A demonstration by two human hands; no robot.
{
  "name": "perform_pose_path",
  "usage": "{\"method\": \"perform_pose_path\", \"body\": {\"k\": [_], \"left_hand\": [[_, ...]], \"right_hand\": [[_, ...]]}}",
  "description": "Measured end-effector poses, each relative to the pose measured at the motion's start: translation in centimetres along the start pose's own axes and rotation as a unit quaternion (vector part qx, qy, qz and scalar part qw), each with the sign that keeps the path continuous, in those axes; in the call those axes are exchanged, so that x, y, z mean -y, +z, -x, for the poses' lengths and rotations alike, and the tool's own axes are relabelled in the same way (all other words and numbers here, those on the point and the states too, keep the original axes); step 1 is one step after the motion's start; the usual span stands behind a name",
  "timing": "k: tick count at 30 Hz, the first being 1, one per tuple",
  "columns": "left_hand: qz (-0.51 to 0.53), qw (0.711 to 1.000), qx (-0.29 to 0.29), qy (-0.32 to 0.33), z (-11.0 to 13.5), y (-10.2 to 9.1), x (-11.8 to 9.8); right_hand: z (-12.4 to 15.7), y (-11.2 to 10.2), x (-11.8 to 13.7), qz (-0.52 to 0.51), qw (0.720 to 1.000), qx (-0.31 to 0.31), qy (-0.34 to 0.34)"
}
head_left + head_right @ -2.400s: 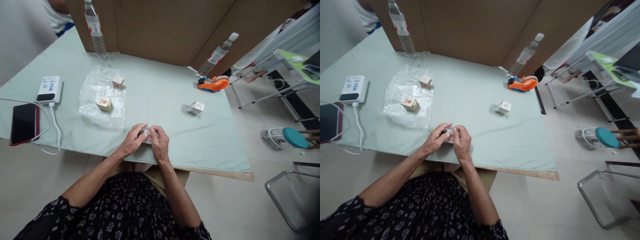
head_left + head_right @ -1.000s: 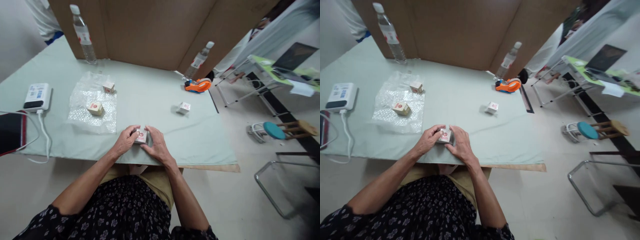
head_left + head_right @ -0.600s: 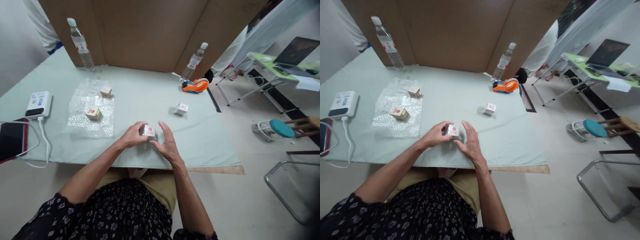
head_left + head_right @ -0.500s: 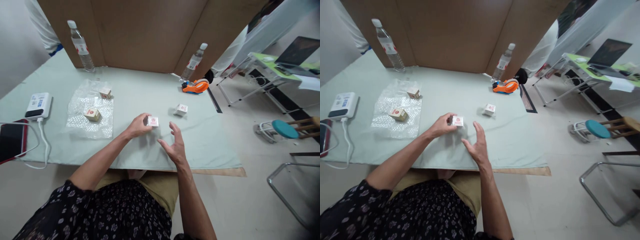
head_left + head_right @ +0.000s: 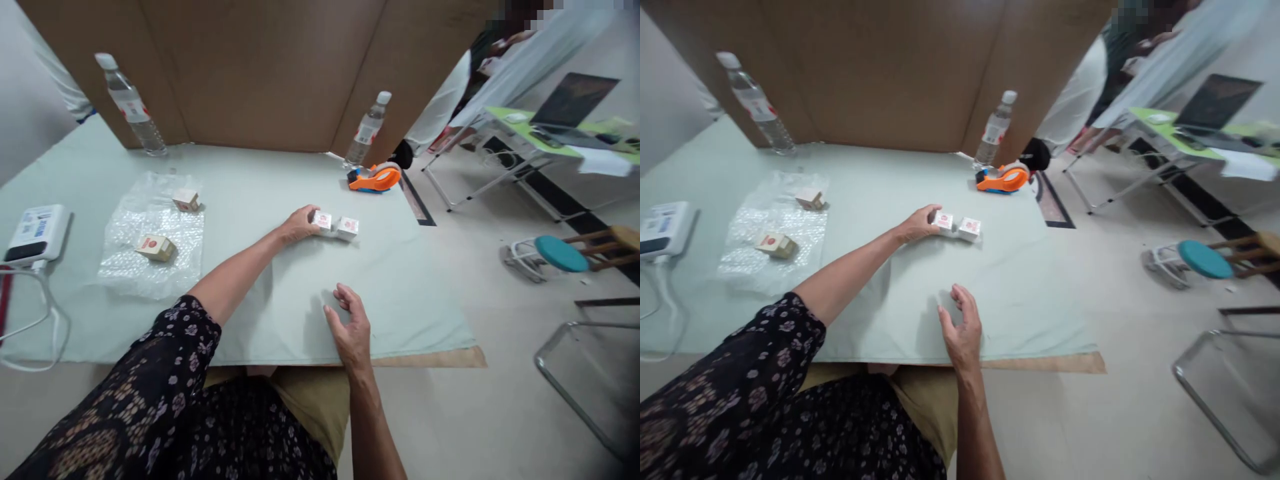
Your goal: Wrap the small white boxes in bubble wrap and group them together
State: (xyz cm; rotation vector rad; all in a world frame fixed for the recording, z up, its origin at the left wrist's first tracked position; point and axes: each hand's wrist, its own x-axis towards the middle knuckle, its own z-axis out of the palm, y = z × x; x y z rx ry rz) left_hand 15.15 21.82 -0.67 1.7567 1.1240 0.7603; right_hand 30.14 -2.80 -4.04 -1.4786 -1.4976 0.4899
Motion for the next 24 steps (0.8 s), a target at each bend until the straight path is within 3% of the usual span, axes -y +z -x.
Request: {"method": "perform_pose_path", "body": {"k": [3, 5, 7, 10, 13, 15, 19, 24], "left_hand": [[-0.046, 0.998, -0.019, 0.033, 1.0, 0.1, -0.7], [-0.108, 0.992, -0.041, 0.050, 3.7, -0.1, -1.0], [-0.157, 0.980, -0.077, 0.092, 8.4, -0.5, -1.2], [-0.222, 0.944, -0.184, 0.163, 18.3, -2.0, -0.7], [-0.312, 0.900, -0.274, 0.131, 27.0, -5.5, 1.0], [-0.391, 0.874, -0.279, 0.074, 30.5, -8.4, 2.4], [-0.486, 0.828, -0.277, -0.019, 32.5, -12.9, 4.9], [-0.513, 0.803, -0.303, -0.021, 31.9, -14.3, 6.8]], "right_hand": [[-0.2, -0.3, -0.2, 0.003, 1.000, -0.006, -0.008], [-0.4, -0.3, -0.3, 0.007, 1.000, -0.015, -0.013], [-0.5, 0.1, 0.1, 0.009, 0.999, -0.030, -0.014], [-1.0, 1.7, 1.9, -0.001, 0.999, -0.015, -0.031], [-2.5, 5.0, 5.1, -0.018, 0.992, 0.077, -0.093], [-4.1, 8.3, 7.5, -0.031, 0.979, 0.147, -0.135], [-7.9, 16.3, 11.9, -0.014, 0.955, 0.251, -0.160], [-10.5, 25.5, 16.3, 0.107, 0.922, 0.311, -0.203]]}}
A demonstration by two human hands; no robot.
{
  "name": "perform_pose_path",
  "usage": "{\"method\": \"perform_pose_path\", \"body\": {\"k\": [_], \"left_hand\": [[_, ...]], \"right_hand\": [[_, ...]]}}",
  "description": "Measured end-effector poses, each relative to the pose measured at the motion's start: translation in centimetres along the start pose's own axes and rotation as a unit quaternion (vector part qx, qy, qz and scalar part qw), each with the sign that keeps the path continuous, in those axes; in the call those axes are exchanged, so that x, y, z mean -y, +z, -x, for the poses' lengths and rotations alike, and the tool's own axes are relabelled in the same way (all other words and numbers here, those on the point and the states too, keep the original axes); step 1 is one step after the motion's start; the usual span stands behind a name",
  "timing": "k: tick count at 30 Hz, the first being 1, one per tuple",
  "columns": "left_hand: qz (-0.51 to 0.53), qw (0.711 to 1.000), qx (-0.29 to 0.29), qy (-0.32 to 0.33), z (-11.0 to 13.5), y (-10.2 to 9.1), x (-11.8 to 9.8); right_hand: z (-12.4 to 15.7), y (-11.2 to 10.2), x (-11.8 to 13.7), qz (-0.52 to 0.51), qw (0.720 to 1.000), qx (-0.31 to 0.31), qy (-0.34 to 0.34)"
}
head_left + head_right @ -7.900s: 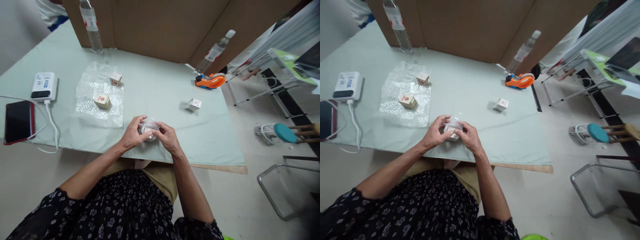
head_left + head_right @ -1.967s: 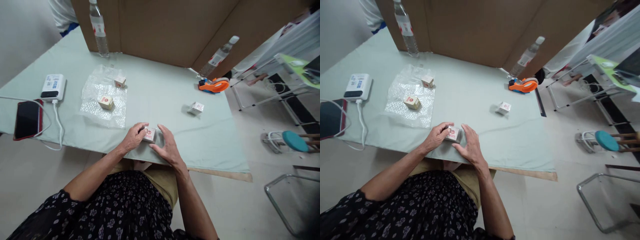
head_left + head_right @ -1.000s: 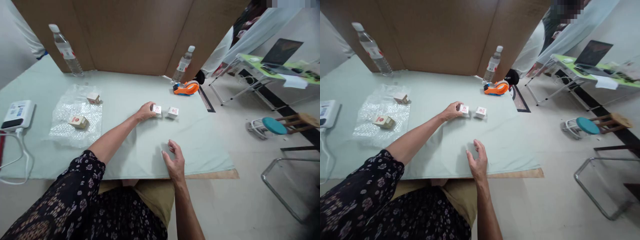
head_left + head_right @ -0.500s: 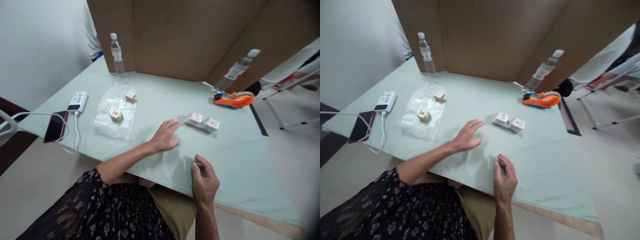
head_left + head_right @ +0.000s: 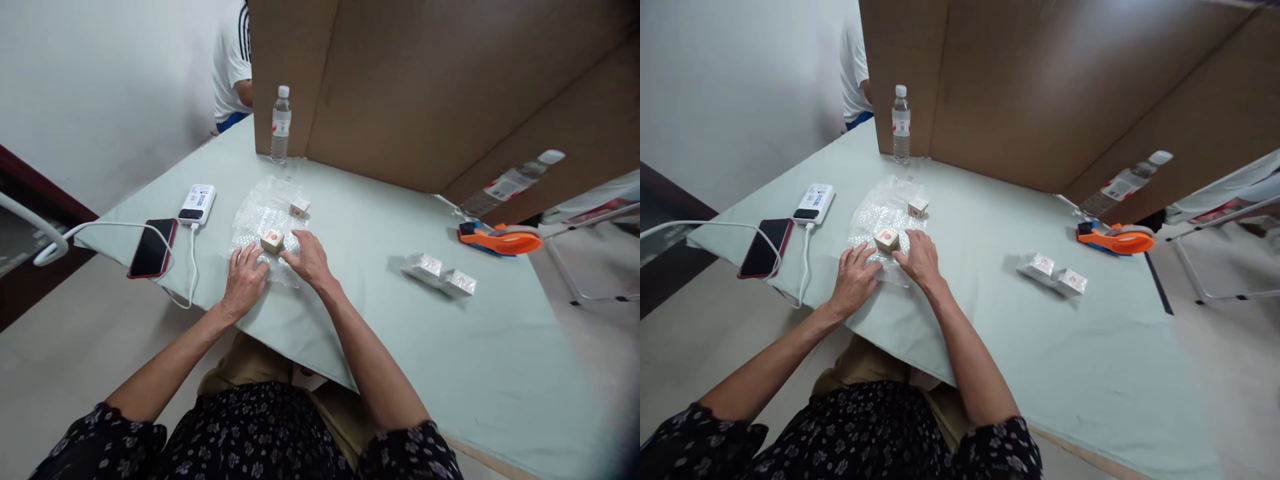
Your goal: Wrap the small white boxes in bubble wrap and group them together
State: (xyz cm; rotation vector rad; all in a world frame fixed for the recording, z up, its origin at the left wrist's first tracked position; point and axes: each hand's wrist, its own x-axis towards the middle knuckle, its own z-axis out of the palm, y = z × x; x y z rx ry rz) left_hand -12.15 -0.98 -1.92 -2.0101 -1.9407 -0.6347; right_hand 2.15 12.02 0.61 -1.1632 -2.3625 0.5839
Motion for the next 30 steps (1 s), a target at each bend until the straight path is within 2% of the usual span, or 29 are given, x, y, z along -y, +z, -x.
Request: {"method": "perform_pose_path", "body": {"k": [3, 7, 10, 13, 16, 19, 23, 26, 30], "left_hand": [[0.024, 0.999, -0.028, -0.007, 0.1, 0.6, 0.1], [0.074, 0.996, -0.050, 0.017, 0.7, 0.7, -0.8], [0.119, 0.990, -0.057, 0.056, 1.4, 0.6, -2.9], [0.172, 0.978, -0.048, 0.112, 2.6, 0.5, -6.0], [0.222, 0.961, -0.018, 0.162, 3.8, 0.3, -9.0], [0.246, 0.947, 0.028, 0.204, 4.9, -0.2, -10.9], [0.232, 0.945, 0.073, 0.217, 5.9, -1.6, -11.5], [0.209, 0.955, 0.097, 0.188, 6.4, -2.8, -11.1], [0.184, 0.966, 0.103, 0.148, 7.1, -3.8, -10.5]], "right_hand": [[-2.2, 1.7, 1.4, 0.046, 0.999, 0.026, 0.013], [-1.4, 1.3, 1.0, 0.049, 0.998, 0.041, 0.001], [1.5, -0.8, -1.0, 0.033, 0.999, 0.034, -0.002], [5.8, -3.3, -3.4, 0.013, 0.999, 0.030, 0.017], [10.7, -5.5, -5.2, 0.011, 0.999, 0.004, 0.037], [14.8, -7.3, -6.0, 0.012, 0.999, -0.016, 0.048], [17.8, -8.6, -5.5, -0.003, 0.998, -0.041, 0.044], [18.0, -8.4, -4.4, -0.030, 0.998, -0.048, 0.030], [17.3, -6.9, -3.5, -0.056, 0.998, -0.013, 0.006]]}}
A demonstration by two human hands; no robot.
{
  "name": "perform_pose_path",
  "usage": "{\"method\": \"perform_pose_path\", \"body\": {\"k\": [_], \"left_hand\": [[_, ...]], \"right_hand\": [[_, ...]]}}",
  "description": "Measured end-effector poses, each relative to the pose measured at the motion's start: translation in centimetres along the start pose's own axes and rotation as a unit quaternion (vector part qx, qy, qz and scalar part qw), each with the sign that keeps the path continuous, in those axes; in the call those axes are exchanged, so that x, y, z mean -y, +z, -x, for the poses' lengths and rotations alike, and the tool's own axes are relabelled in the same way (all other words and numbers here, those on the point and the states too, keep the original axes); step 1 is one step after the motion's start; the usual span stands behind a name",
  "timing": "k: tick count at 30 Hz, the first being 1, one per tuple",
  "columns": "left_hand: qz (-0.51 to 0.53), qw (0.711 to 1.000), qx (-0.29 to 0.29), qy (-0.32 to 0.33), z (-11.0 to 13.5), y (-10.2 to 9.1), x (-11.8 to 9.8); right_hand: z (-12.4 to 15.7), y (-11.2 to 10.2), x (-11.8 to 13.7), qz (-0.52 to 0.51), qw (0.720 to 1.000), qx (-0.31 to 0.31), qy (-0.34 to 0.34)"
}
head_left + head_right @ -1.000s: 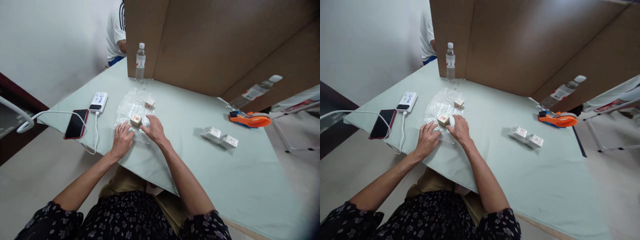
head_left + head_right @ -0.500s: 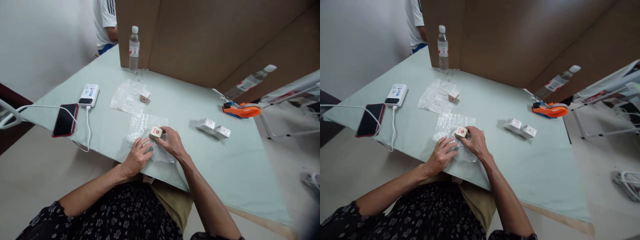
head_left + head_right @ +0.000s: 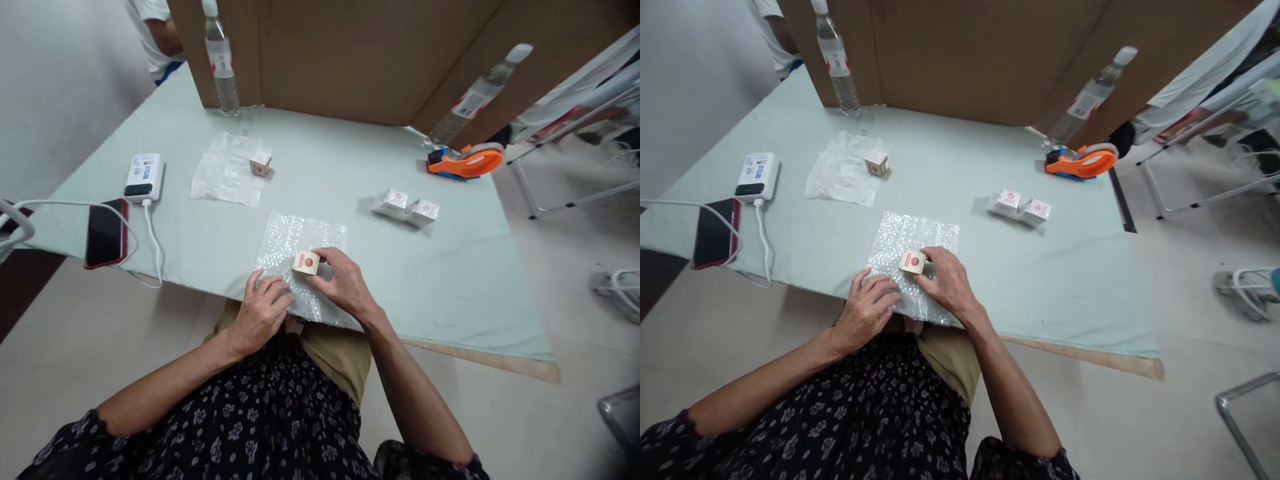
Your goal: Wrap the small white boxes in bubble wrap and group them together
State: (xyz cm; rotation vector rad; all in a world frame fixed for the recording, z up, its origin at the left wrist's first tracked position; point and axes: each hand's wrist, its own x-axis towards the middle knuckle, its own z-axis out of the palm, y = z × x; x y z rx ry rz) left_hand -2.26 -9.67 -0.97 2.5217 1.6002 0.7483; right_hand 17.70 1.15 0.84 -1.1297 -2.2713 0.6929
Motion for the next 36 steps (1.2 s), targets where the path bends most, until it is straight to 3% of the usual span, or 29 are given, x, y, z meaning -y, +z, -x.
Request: {"method": "perform_pose_path", "body": {"k": [4, 11, 20, 26, 30, 36], "left_hand": [[0.003, 1.000, 0.000, -0.007, 0.3, -0.2, 0.1], [0.027, 0.999, -0.034, -0.019, -0.7, -0.5, 0.7], [0.053, 0.996, -0.056, -0.038, -0.2, -0.2, 1.2], [0.086, 0.994, -0.071, -0.021, -1.8, -0.7, 1.3], [0.141, 0.985, -0.077, -0.057, -3.4, -1.0, 1.5], [0.188, 0.975, -0.082, -0.086, -4.2, -0.9, 1.7]], "right_hand": [[0.0, 1.0, -0.3, -0.006, 1.000, 0.018, 0.009], [0.4, 0.8, -0.2, -0.011, 1.000, 0.028, 0.000], [0.6, 0.9, -0.2, 0.020, 0.999, 0.050, 0.001], [0.5, 0.9, -0.3, 0.024, 0.998, 0.066, 0.008], [0.2, -0.1, -0.5, -0.007, 0.995, 0.097, 0.011], [0.7, -3.4, 0.1, -0.138, 0.981, 0.132, 0.036]]}}
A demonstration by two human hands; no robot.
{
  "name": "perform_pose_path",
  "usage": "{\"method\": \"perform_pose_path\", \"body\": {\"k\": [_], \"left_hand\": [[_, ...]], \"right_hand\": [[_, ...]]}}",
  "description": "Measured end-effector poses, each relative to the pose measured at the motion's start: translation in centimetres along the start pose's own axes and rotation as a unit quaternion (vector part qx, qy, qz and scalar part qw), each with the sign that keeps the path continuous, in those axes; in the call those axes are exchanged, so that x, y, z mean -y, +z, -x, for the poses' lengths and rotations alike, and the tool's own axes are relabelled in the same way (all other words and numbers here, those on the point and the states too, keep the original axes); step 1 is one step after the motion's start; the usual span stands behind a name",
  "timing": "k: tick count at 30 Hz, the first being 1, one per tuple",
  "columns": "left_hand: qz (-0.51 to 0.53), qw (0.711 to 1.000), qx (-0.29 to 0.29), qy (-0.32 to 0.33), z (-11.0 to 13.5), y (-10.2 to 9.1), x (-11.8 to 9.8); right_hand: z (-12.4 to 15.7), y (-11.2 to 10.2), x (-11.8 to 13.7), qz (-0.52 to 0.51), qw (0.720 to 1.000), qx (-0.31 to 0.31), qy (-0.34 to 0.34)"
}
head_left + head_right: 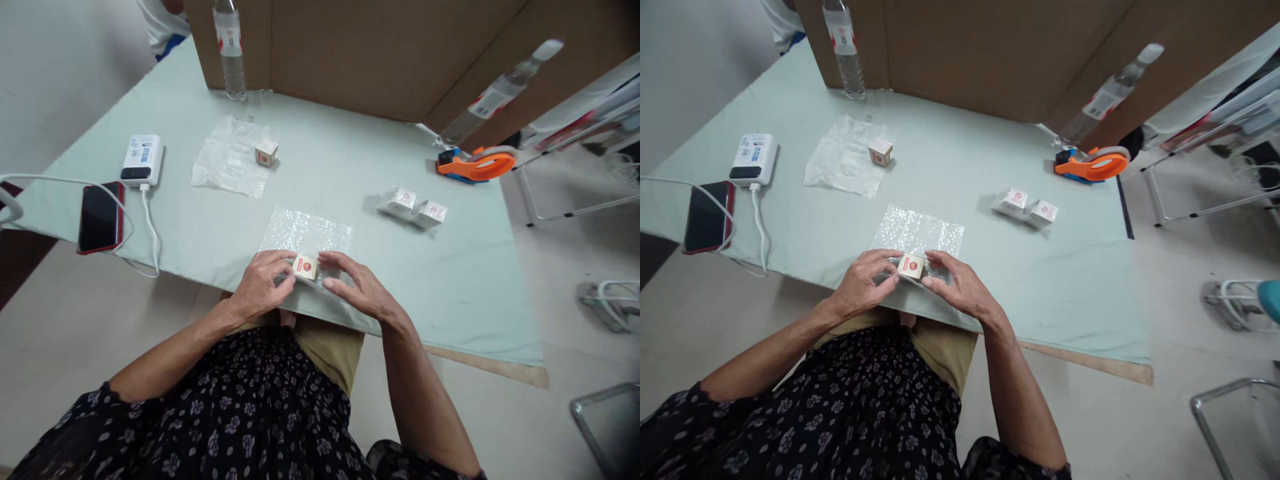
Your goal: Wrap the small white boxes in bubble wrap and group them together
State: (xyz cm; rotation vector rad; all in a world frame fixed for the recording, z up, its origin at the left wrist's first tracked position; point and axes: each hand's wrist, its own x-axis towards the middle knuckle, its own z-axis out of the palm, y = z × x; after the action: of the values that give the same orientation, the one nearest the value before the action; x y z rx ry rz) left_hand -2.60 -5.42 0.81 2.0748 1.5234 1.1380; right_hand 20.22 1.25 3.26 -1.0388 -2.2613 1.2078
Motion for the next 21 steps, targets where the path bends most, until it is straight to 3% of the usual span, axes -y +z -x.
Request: {"method": "perform_pose_path", "body": {"k": [4, 8, 13, 21], "left_hand": [[0.000, 1.000, 0.007, -0.006, 0.2, -0.1, 0.2], [0.010, 1.000, 0.025, -0.009, -0.1, -0.2, 0.5], [0.041, 0.998, 0.038, -0.024, -1.0, 0.0, 0.8], [0.112, 0.992, 0.018, -0.060, -1.7, 0.4, 0.6]], "right_hand": [[0.9, 0.5, 0.9, 0.060, 0.998, -0.001, -0.026], [0.7, 2.0, 0.7, 0.114, 0.992, -0.042, -0.031], [-0.3, 2.5, 0.2, 0.104, 0.990, -0.088, -0.040], [-1.2, 2.6, 0.2, 0.102, 0.988, -0.112, -0.027]]}}
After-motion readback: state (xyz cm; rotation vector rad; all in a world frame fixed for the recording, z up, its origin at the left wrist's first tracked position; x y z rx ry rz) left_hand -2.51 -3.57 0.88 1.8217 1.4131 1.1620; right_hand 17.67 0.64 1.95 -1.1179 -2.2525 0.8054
